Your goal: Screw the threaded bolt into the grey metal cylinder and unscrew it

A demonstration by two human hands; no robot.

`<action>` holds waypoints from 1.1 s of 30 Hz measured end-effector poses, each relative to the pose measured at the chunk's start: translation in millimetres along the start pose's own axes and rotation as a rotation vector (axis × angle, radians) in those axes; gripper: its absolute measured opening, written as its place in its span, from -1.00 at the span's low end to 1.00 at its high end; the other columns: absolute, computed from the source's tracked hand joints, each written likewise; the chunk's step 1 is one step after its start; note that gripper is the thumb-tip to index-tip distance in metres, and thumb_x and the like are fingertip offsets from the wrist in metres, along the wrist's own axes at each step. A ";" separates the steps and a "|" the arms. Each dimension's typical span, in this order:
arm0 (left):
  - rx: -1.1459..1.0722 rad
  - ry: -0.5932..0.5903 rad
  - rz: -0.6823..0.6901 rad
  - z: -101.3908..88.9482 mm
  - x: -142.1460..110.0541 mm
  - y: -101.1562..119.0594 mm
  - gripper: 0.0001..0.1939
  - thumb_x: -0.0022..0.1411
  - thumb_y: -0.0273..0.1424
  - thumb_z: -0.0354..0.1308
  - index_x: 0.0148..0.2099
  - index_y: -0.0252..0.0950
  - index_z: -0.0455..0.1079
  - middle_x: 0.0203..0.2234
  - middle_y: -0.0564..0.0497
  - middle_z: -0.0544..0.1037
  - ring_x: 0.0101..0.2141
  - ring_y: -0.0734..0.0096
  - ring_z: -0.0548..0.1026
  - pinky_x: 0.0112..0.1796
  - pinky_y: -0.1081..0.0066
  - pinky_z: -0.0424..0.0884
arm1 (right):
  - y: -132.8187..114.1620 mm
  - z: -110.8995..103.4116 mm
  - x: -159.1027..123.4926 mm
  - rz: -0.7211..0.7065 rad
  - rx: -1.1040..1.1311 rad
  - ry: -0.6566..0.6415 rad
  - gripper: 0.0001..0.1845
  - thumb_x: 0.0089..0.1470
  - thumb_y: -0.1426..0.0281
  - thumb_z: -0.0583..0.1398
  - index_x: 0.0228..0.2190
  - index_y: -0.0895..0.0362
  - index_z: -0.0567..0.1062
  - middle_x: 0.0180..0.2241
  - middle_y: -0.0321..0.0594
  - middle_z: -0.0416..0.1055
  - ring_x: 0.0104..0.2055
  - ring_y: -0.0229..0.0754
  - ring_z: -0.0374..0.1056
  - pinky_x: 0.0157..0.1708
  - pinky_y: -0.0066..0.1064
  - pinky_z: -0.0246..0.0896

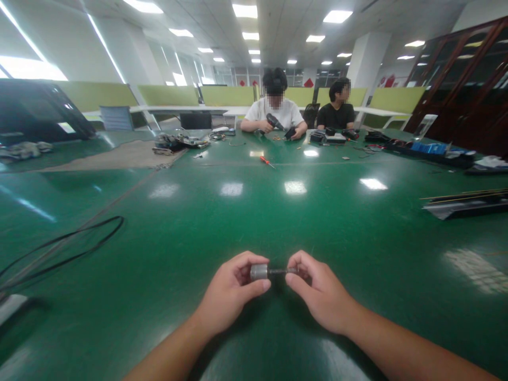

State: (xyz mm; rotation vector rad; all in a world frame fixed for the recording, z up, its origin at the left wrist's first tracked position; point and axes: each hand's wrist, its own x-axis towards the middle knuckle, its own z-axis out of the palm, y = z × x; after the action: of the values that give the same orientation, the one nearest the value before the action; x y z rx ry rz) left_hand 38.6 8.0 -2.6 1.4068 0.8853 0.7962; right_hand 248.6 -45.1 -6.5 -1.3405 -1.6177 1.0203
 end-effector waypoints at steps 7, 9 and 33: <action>-0.014 0.000 0.013 -0.6 0.2 -1.6 -0.67 0.03 -0.40 0.40 -0.13 -0.34 0.48 -0.37 0.06 0.44 -0.34 0.43 0.38 -0.29 0.44 0.28 | -2.1 -1.0 0.4 0.009 0.004 0.003 -0.94 0.20 0.41 0.13 -0.35 0.11 0.36 -0.53 -0.42 0.27 -0.46 -0.27 0.21 -0.42 -0.45 0.06; -0.021 0.002 0.016 -0.9 0.0 -2.4 -0.67 0.02 -0.40 0.41 -0.14 -0.34 0.48 -0.38 0.06 0.44 -0.34 0.43 0.38 -0.29 0.45 0.28 | -2.0 -0.9 0.2 0.013 0.009 0.004 -0.94 0.20 0.41 0.13 -0.35 0.10 0.36 -0.52 -0.42 0.27 -0.46 -0.27 0.21 -0.43 -0.45 0.06; -0.056 0.016 -0.015 -2.1 0.3 -1.6 -0.66 0.00 -0.41 0.43 -0.15 -0.34 0.49 -0.41 0.07 0.45 -0.37 0.45 0.37 -0.33 0.47 0.27 | 4.4 -0.6 1.0 0.025 0.049 0.006 -0.92 0.21 0.39 0.12 -0.35 0.09 0.34 -0.48 -0.38 0.36 -0.42 -0.23 0.28 -0.38 -0.41 0.09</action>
State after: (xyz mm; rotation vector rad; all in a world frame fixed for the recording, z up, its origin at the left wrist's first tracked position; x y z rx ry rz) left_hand 36.8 9.2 -4.2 1.3451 0.8785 0.8165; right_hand 250.5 -43.5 -10.3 -1.3333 -1.5648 1.0629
